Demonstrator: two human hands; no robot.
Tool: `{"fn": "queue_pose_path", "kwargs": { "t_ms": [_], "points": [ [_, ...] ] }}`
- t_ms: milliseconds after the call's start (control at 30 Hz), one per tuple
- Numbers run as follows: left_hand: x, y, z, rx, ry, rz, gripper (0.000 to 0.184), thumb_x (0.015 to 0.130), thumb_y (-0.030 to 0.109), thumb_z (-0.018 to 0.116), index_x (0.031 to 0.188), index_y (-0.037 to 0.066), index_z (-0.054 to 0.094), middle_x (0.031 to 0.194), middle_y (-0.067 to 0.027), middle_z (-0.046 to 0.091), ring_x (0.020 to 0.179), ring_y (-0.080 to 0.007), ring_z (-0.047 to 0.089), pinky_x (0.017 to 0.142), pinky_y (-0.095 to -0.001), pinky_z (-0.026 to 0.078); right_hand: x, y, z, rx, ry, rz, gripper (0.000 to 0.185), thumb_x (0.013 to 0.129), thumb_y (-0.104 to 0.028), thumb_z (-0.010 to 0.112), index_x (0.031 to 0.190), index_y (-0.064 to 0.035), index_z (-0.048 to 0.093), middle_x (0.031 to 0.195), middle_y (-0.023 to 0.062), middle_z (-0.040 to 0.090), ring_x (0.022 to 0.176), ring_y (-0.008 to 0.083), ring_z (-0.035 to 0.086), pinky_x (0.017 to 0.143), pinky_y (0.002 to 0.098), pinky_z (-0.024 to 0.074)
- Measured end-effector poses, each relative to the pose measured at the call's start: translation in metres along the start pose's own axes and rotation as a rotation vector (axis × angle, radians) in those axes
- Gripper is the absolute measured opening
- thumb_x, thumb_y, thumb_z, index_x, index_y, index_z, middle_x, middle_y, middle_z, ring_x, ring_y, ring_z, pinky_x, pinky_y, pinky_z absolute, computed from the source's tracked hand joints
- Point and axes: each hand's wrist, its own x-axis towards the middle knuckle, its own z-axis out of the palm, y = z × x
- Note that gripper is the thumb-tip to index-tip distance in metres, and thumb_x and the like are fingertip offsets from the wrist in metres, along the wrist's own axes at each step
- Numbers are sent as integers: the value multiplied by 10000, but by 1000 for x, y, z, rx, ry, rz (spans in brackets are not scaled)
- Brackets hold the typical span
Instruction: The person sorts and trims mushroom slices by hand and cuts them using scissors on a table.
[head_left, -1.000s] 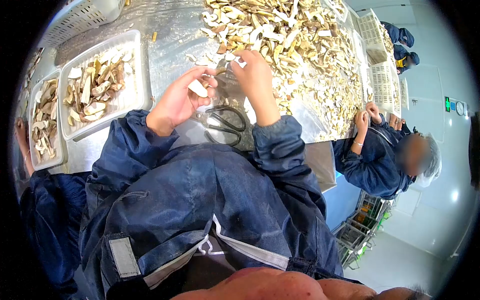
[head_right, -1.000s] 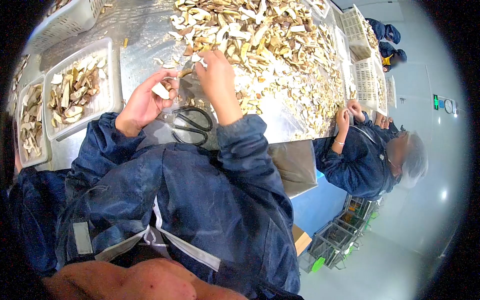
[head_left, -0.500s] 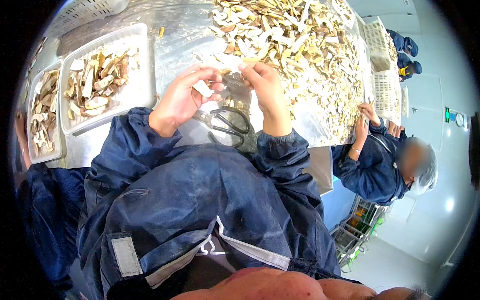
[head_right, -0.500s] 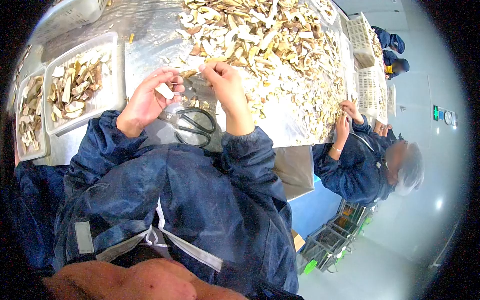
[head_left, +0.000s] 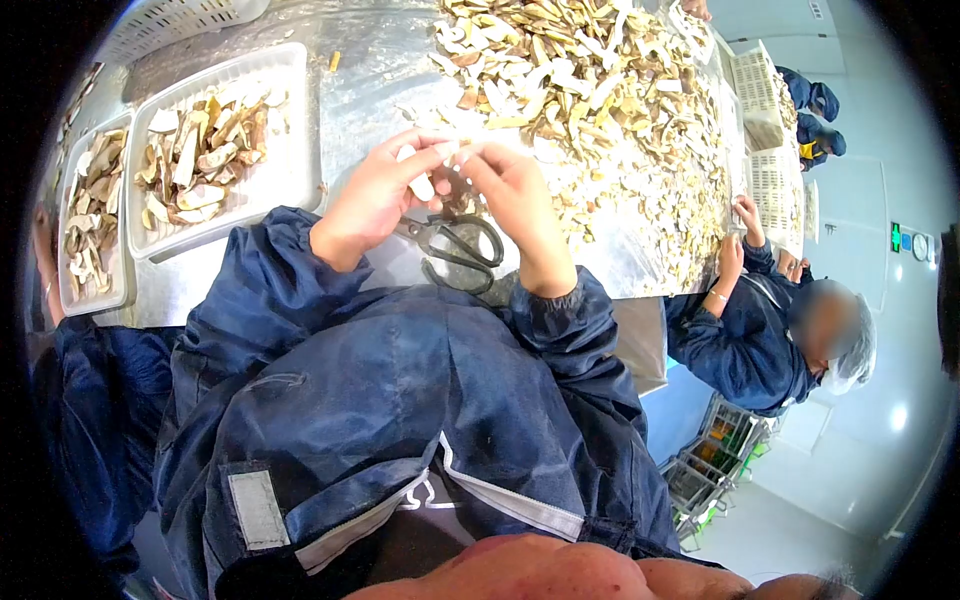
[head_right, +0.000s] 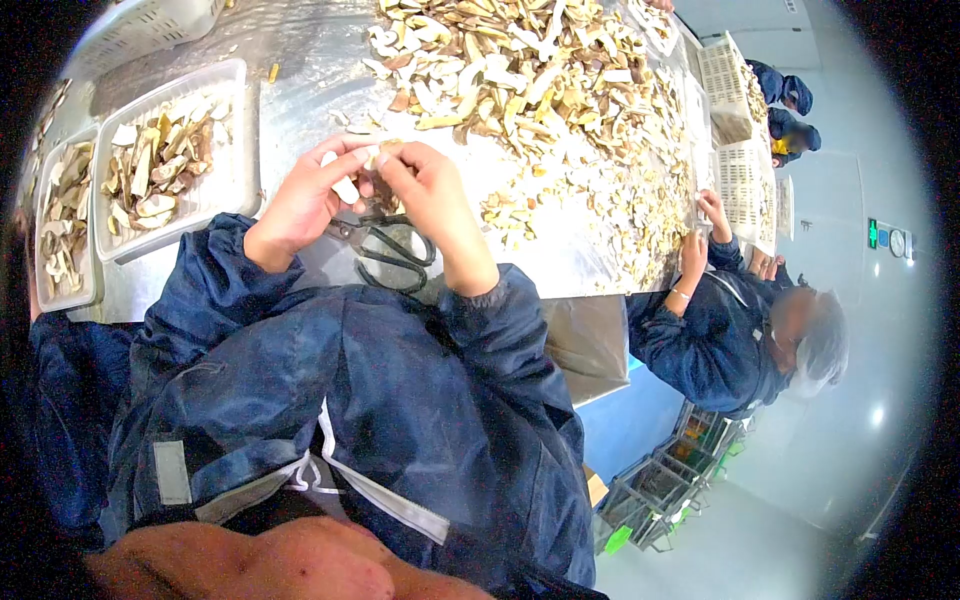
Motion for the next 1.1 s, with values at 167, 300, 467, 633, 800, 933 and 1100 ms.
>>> {"fn": "queue_pose_path", "kwargs": {
  "t_ms": [167,300,467,633,800,933,1100],
  "points": [
    [4,-1,-6,-64,98,55,157,987,214,628,1034,65,622,863,-14,605,707,-117,592,587,-263,478,9,6,-5,-446,128,-184,180,921,-162,672,1028,-24,719,860,130,681,778,280,670,703,368,527],
    [6,2,-14,-99,94,72,137,984,220,630,985,89,591,838,-17,617,726,-118,611,570,-263,465,20,28,1,-739,181,-387,227,799,-111,725,1018,-52,719,944,152,624,944,361,632,797,431,519],
    [1,9,-3,-104,187,72,128,979,200,636,1030,89,596,929,-49,650,777,-138,622,624,-277,478,14,32,-11,-625,195,-165,182,830,-128,721,968,-10,718,881,147,668,816,294,672,722,379,534],
    [2,7,-3,-115,184,57,121,972,153,636,1061,79,600,966,-61,646,820,-155,619,660,-286,485,11,39,-25,-363,261,44,162,833,-131,709,879,24,722,720,101,689,623,144,636,604,287,516],
    [6,3,-12,-147,146,84,115,961,115,635,1059,67,597,932,-46,623,789,-148,595,651,-280,476,8,34,-23,-448,329,-100,178,824,-136,728,913,17,724,741,121,684,645,200,651,614,320,523],
    [6,4,-9,-156,160,90,111,960,107,631,1058,66,597,892,-34,600,759,-137,580,629,-279,467,6,31,-15,-823,218,-403,199,791,-168,761,919,-18,730,784,147,658,704,321,664,639,403,530],
    [5,3,-11,-131,142,100,114,958,106,632,1059,64,597,879,-33,599,743,-131,578,609,-283,466,7,36,-9,-897,244,-352,138,803,-157,728,879,-42,736,812,154,668,731,351,665,652,427,531]
  ]
}}
